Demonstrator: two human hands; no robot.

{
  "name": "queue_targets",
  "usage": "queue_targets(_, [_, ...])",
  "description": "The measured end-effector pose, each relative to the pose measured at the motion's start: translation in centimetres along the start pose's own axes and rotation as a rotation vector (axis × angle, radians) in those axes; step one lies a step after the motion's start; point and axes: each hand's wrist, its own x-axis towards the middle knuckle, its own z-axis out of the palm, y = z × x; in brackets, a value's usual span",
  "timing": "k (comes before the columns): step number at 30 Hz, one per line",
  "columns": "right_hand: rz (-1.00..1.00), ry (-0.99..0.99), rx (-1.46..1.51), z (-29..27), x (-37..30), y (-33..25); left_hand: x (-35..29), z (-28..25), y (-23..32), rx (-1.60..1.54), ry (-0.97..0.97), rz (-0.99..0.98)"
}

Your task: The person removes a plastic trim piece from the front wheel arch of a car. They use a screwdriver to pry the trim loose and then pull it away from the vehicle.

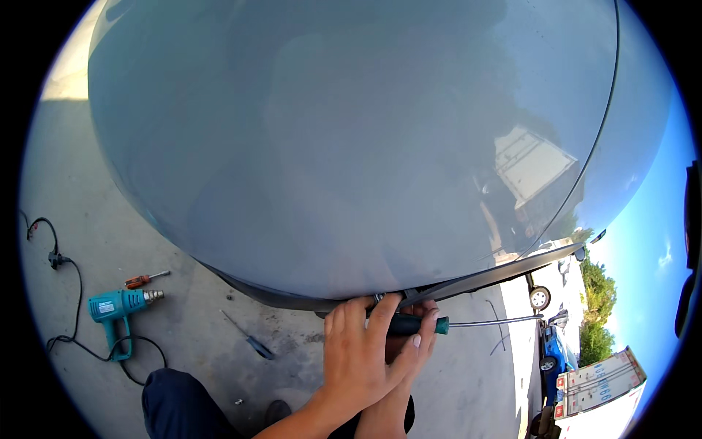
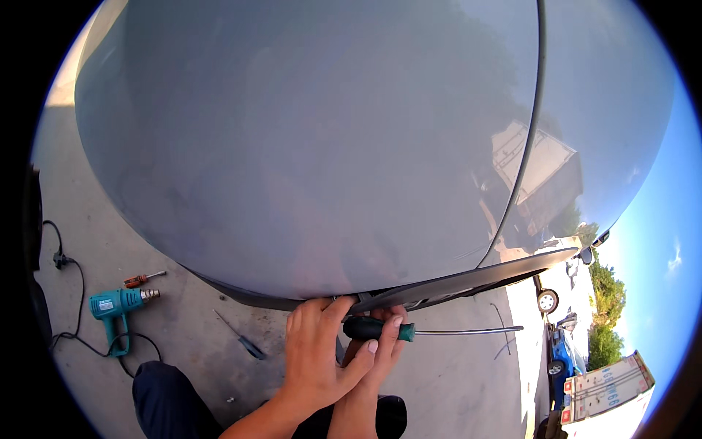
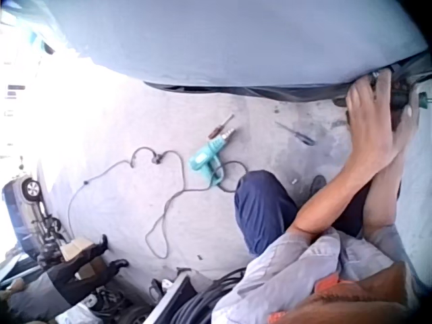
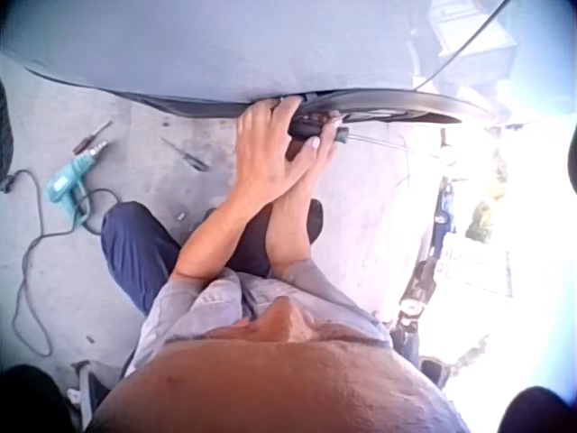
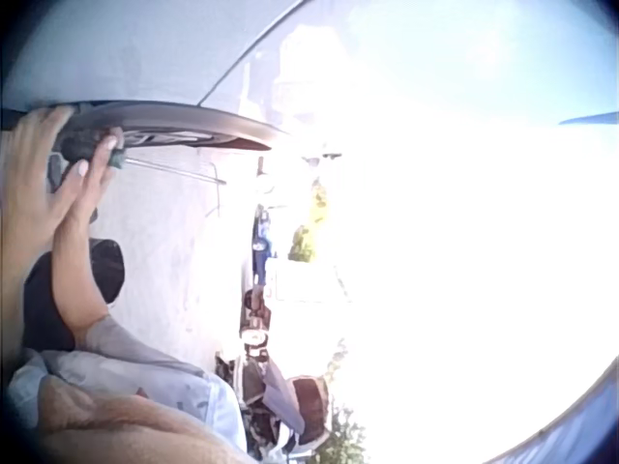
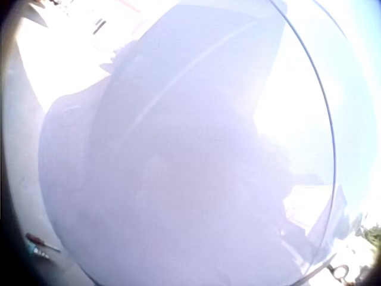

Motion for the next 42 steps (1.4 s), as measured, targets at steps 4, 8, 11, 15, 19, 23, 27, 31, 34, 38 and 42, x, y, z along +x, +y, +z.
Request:
queue_targets(4, [0.026, -0.059, -0.012, -0.8, 0.0, 0.1, 0.1, -0.5, -1.0, -0.093, -0.037, 0.030])
queue_targets(8, [0.037, -0.015, -0.012, -0.7, -0.4, 0.4, 0.2, -0.5, -1.7, -0.154, -0.027, 0.059])
queue_targets(11, [0.033, -0.026, -0.014, -0.7, -0.3, 0.5, 0.4, -0.3, -2.1, -0.164, -0.025, 0.072])
queue_targets(15, [0.017, -0.036, -0.056, -0.3, -0.3, 0.3, 1.0, -0.3, -2.1, -0.178, -0.039, 0.031])
queue_targets(19, [0.022, 0.025, -0.010, 0.5, -0.3, -0.1, 1.2, -0.3, -1.6, -0.182, -0.042, -0.010])
queue_targets(23, [0.056, 0.066, 0.021, -0.2, 0.0, 0.0, 0.7, 0.1, -1.5, -0.176, 0.029, 0.048])
queue_targets(27, [0.072, 0.047, 0.045, 0.1, -0.3, -0.2, 0.2, 0.6, -1.7, -0.131, 0.067, 0.083])
queue_targets(31, [0.090, 0.063, 0.081, -0.3, 0.1, 0.4, -0.1, 0.9, -2.0, -0.110, 0.077, 0.107])
queue_targets(34, [0.111, 0.043, 0.107, -0.3, -0.1, 0.3, -0.3, 0.9, -1.9, -0.087, 0.099, 0.128])
queue_targets(38, [0.113, 0.027, 0.185, -0.2, 0.0, 0.3, -0.2, 0.7, -1.7, -0.081, 0.108, 0.137])
queue_targets(42, [0.200, 0.045, 0.458, -0.1, 0.9, -0.1, 0.5, 0.0, -1.2, -0.064, 0.009, 0.083])
